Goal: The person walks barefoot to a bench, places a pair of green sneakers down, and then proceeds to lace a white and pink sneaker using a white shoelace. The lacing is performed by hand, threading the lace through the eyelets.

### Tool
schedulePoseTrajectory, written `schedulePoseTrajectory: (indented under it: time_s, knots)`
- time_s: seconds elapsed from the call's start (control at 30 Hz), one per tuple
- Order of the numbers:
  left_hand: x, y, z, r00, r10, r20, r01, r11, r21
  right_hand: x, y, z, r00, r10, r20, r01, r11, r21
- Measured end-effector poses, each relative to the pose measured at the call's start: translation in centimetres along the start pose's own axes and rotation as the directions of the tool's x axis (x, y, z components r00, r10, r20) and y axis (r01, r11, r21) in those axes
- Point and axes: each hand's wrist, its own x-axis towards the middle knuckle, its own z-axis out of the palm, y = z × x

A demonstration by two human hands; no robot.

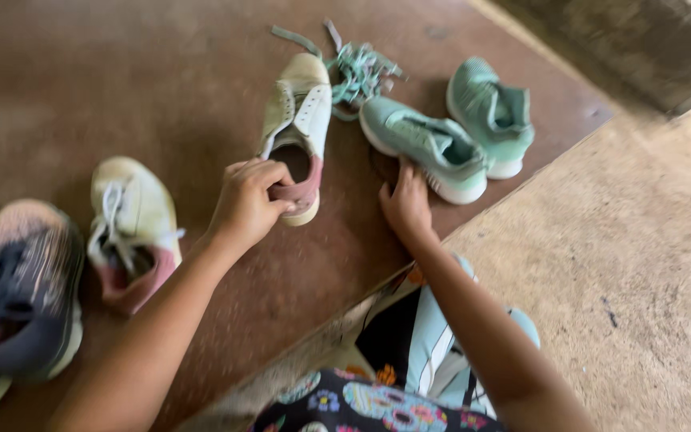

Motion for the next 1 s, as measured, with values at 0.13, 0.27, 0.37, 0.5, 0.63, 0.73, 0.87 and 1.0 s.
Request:
schedulePoseTrajectory:
  time_s: [0.13, 0.27, 0.37, 0.5, 0.63, 0.73, 0.87, 1.0]
  knots:
    - [-3.2, 2.5, 0.8, 0.997, -0.045, 0.063, 0.049, 0.997, -0.056, 0.1, -1.2, -1.6, 0.99, 0.087, 0.106, -0.092, 0.995, 0.044]
    - [-5.0, 4.6, 2.5, 0.957, -0.128, 0.262, 0.129, 0.992, 0.012, 0.6, -2.0, -2.4, 0.979, 0.123, 0.161, -0.13, 0.991, 0.03]
    - [-4.5, 3.2, 3.3, 0.914, -0.113, 0.39, 0.081, 0.992, 0.098, 0.1, -2.5, -2.6, 0.987, 0.085, 0.134, -0.088, 0.996, 0.017]
    - [-1.5, -0.8, 5.4, 0.977, -0.171, 0.124, 0.165, 0.985, 0.058, 0.5, -3.1, -3.5, 0.992, -0.039, 0.119, 0.041, 0.999, -0.009]
    - [-1.4, -2.6, 9.8, 0.91, -0.394, 0.132, 0.364, 0.909, 0.202, -0.4, -4.0, -3.9, 0.99, -0.133, 0.05, 0.14, 0.974, -0.178]
    - [-2.0, -3.5, 12.1, 0.886, -0.424, 0.189, 0.393, 0.902, 0.181, 0.0, -3.3, -3.9, 0.98, -0.199, 0.002, 0.193, 0.948, -0.254]
    - [-2.9, -4.3, 12.3, 0.903, -0.398, 0.164, 0.369, 0.912, 0.182, 2.1, -1.5, -2.8, 0.956, -0.29, -0.044, 0.219, 0.805, -0.552]
    - [-2.9, -3.6, 12.1, 0.903, -0.408, 0.133, 0.385, 0.907, 0.171, 5.9, 0.4, -3.5, 0.978, -0.202, -0.06, 0.135, 0.822, -0.553]
